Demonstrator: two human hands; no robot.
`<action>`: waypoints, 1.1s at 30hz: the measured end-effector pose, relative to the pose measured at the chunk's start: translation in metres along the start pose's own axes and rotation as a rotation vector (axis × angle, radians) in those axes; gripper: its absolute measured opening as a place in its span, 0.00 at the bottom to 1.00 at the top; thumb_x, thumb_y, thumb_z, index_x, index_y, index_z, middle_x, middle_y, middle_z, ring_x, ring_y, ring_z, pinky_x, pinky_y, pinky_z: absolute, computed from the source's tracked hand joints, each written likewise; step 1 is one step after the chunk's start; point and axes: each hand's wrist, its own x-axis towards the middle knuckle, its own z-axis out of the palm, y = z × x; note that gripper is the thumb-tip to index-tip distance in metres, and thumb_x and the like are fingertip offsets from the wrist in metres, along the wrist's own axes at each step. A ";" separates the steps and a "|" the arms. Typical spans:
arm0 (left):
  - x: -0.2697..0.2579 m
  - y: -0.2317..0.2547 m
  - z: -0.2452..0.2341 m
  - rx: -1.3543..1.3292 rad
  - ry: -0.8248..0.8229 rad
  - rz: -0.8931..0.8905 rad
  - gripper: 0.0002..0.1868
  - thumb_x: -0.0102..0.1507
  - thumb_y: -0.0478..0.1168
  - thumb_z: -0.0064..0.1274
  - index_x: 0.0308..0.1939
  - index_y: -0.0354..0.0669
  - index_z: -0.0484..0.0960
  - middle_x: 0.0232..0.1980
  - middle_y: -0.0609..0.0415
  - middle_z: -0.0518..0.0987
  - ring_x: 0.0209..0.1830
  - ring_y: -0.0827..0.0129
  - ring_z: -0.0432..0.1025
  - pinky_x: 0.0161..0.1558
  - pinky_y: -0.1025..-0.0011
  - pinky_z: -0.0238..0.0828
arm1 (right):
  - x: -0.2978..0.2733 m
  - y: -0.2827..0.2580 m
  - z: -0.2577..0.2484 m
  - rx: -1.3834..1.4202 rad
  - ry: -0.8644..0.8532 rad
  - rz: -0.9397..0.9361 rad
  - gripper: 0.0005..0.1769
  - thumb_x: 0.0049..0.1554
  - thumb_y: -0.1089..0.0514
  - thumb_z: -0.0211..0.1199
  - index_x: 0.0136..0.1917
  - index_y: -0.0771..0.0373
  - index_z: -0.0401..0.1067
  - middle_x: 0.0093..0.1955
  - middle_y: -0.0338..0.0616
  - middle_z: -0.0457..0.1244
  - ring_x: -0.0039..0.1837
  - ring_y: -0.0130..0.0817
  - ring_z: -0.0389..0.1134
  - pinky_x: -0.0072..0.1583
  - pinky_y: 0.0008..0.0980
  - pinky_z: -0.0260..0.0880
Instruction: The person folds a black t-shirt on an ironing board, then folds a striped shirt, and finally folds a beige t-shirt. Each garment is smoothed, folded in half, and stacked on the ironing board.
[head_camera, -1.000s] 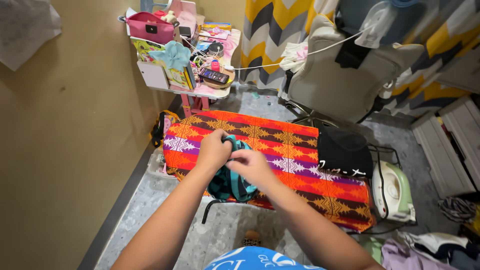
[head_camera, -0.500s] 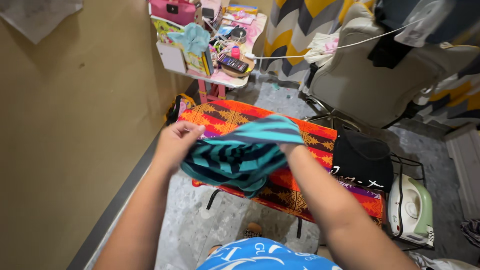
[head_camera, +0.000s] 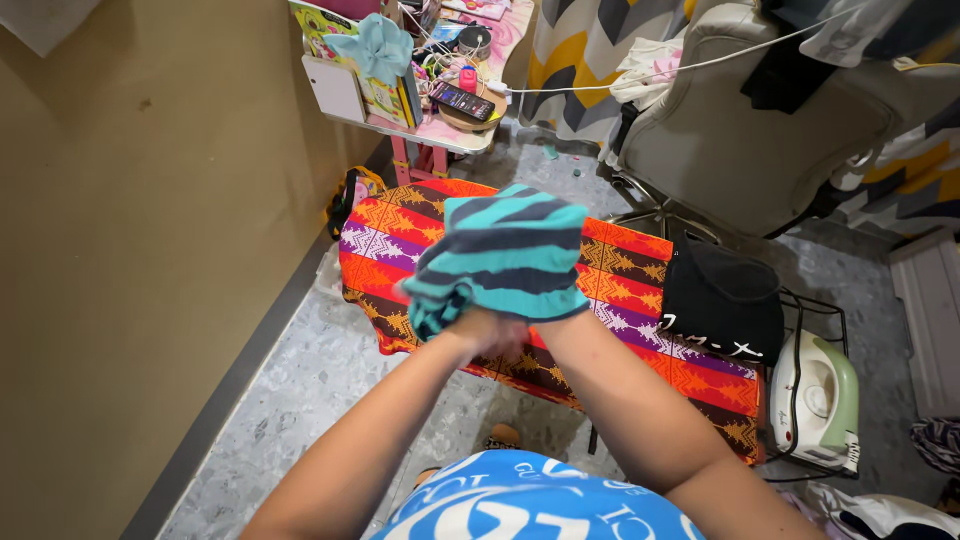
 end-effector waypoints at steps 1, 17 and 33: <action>0.003 -0.002 0.002 -0.074 0.047 0.005 0.19 0.54 0.53 0.56 0.43 0.49 0.87 0.44 0.45 0.87 0.46 0.52 0.80 0.54 0.50 0.71 | -0.003 0.000 -0.001 0.001 0.014 -0.009 0.14 0.66 0.51 0.54 0.57 0.59 0.73 0.52 0.45 0.70 0.53 0.39 0.70 0.56 0.43 0.69; -0.022 -0.091 -0.078 -1.377 0.489 0.135 0.22 0.56 0.51 0.56 0.50 0.47 0.83 0.48 0.45 0.85 0.48 0.55 0.79 0.54 0.53 0.72 | -0.042 -0.062 -0.074 0.026 0.262 -0.270 0.14 0.67 0.52 0.55 0.60 0.61 0.73 0.54 0.47 0.69 0.55 0.40 0.70 0.57 0.45 0.69; -0.062 -0.102 -0.098 -1.433 0.648 0.330 0.25 0.57 0.50 0.57 0.56 0.45 0.80 0.51 0.45 0.84 0.49 0.57 0.78 0.53 0.56 0.74 | -0.046 -0.053 -0.067 0.032 0.188 -0.174 0.15 0.68 0.52 0.55 0.62 0.63 0.73 0.57 0.50 0.69 0.56 0.41 0.70 0.59 0.46 0.70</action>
